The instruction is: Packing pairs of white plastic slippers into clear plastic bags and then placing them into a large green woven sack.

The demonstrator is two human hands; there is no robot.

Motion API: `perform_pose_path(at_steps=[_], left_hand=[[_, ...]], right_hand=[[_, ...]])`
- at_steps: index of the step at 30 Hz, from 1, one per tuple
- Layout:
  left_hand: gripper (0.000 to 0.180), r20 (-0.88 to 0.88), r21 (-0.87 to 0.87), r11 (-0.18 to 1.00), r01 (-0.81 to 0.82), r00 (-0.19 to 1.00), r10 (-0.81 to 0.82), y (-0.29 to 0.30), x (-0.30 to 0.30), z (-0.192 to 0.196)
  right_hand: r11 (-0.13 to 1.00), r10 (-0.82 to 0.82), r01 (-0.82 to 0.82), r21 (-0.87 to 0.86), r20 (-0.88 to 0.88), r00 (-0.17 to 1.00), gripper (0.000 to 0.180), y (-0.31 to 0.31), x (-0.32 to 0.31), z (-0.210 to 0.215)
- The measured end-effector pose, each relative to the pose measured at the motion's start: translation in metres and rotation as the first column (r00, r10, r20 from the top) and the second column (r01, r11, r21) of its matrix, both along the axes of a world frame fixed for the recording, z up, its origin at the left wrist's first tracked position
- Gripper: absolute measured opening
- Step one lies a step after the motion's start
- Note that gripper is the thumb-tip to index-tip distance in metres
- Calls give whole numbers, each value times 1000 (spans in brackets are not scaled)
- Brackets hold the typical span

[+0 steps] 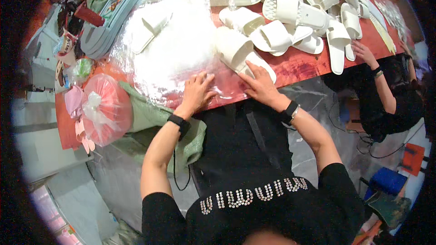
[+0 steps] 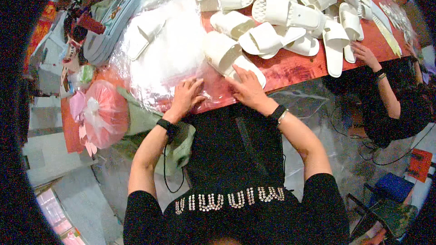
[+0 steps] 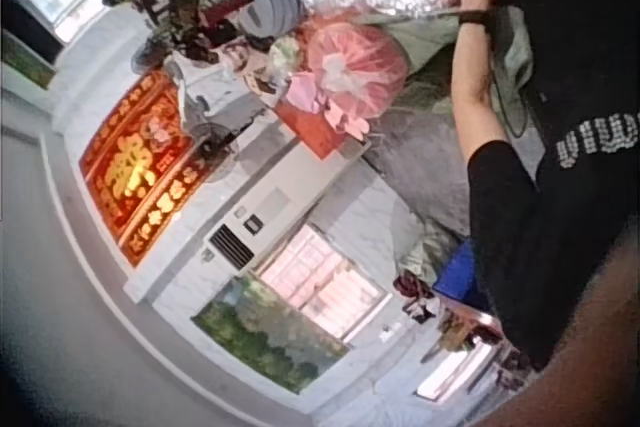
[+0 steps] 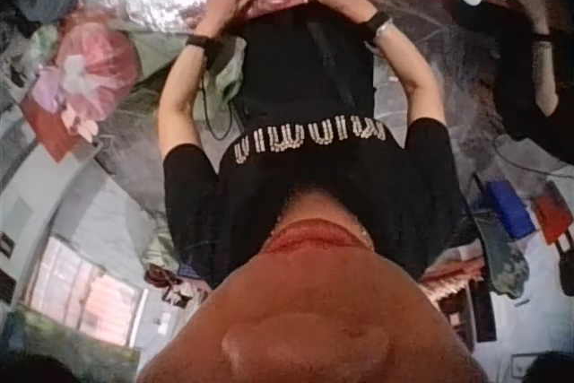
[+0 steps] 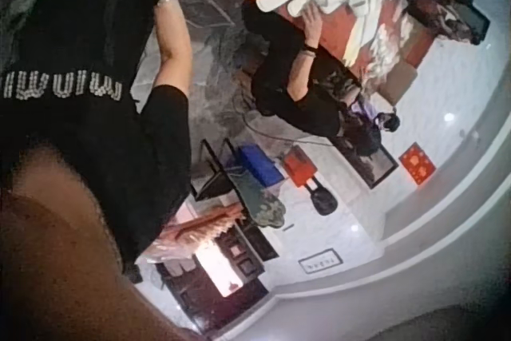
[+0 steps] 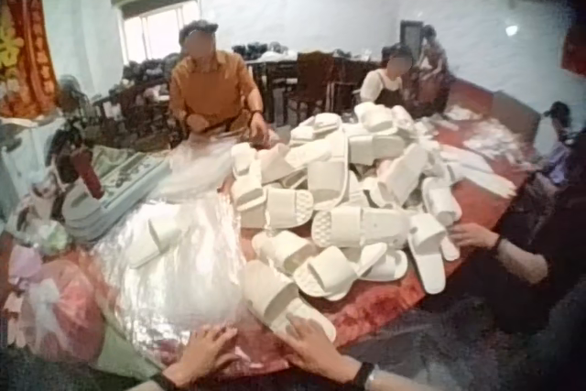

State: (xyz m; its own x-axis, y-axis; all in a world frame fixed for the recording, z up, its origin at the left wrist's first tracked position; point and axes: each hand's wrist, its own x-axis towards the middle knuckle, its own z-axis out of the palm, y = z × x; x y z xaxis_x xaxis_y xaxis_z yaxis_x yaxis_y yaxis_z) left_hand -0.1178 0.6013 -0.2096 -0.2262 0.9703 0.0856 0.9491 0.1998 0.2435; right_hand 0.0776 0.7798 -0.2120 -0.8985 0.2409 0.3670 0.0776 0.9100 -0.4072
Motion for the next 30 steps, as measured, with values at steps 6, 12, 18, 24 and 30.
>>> perform_pose_path(at_steps=[6, 12, 18, 24, 30], left_hand=[[11, 210, 260, 958, -121, 975, 66, -5, -9, -7], [9, 284, 170, 896, -411, 891, 355, -13, -11, 37], [13, 332, 177, 837, -517, 832, 443, -40, -22, 52], [17, 374, 74, 821, -566, 779, 504, -56, -36, 47], [17, 343, 101, 827, -552, 800, 492, -65, -49, 22]], right_hand=[[999, -35, 33, 26, 75, 997, 60, -14, -8, 8], [995, -11, 19, 101, -73, 997, 41, -14, -18, 17], [892, 433, -399, 210, -148, 889, 27, -33, -40, 33], [970, 244, -240, 45, -128, 961, 32, -19, -60, 38], [871, -481, 484, 87, -53, 875, 57, 64, -48, 50]])
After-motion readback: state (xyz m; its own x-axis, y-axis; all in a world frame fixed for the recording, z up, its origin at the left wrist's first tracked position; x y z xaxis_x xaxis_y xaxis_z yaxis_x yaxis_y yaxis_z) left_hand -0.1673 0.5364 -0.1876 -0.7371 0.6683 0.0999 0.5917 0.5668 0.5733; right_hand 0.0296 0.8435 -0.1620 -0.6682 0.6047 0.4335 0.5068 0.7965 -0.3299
